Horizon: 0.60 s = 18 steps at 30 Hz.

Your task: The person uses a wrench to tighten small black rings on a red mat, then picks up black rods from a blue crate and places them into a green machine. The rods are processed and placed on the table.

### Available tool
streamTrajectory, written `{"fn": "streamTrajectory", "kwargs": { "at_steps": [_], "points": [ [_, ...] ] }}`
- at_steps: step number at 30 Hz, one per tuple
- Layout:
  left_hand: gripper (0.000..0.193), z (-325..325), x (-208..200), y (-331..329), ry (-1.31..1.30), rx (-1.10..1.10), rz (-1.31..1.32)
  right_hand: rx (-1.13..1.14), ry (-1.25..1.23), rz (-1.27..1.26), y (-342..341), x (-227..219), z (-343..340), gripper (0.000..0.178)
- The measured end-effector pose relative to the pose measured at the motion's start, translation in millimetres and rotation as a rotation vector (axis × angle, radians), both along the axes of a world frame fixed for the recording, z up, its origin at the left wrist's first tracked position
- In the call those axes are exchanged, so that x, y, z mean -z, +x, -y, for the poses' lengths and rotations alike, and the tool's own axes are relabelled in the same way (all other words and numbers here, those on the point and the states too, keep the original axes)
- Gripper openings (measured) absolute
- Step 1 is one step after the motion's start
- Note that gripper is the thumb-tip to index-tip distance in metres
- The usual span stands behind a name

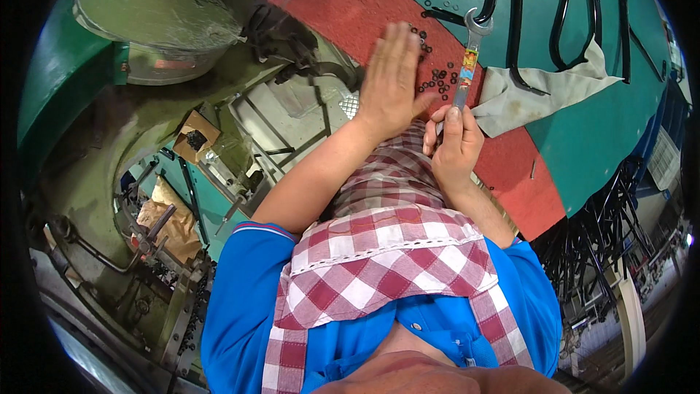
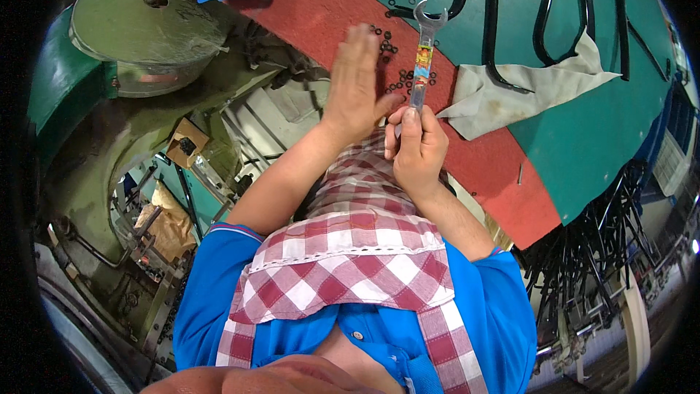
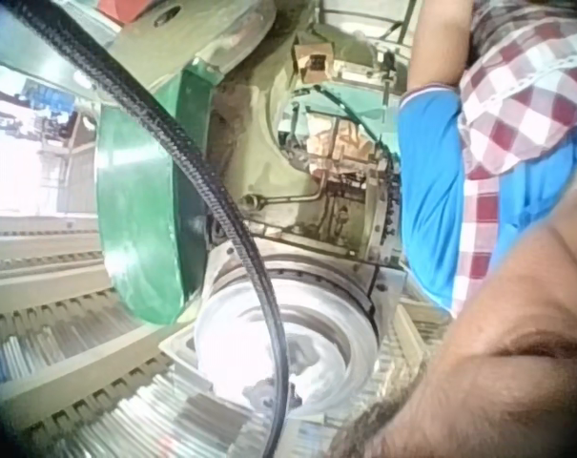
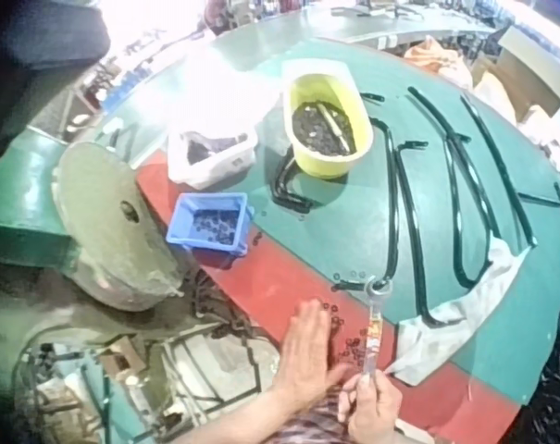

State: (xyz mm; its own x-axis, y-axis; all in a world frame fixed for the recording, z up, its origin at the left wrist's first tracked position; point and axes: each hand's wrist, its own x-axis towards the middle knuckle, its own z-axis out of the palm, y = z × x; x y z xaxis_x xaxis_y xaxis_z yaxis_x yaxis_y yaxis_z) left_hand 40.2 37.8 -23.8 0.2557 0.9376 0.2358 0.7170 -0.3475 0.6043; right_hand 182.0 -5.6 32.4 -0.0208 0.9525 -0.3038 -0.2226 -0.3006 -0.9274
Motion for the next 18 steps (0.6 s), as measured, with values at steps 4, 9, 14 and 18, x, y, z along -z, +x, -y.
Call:
{"fn": "streamTrajectory", "kwargs": {
  "at_steps": [4,9,14,18],
  "points": [
    [0.086,-6.7,-10.8,-6.4,0.014,-0.035,0.019,0.004,-0.002,0.006,0.8,1.3,0.5,0.030],
    [0.048,-73.9,-38.0,-60.4,0.416,-0.094,-0.047,0.024,0.032,-0.008,5.6,-2.8,-1.1,0.029],
    [0.029,-141.9,-102.3,-151.8,0.117,-0.367,-0.429,0.035,0.020,-0.036,0.9,0.4,2.3,0.028],
    [0.036,-175.6,-95.9,-165.0,-0.284,-0.310,-0.561,0.019,0.012,-0.020,2.1,-0.6,1.6,0.028]
  ]
}}
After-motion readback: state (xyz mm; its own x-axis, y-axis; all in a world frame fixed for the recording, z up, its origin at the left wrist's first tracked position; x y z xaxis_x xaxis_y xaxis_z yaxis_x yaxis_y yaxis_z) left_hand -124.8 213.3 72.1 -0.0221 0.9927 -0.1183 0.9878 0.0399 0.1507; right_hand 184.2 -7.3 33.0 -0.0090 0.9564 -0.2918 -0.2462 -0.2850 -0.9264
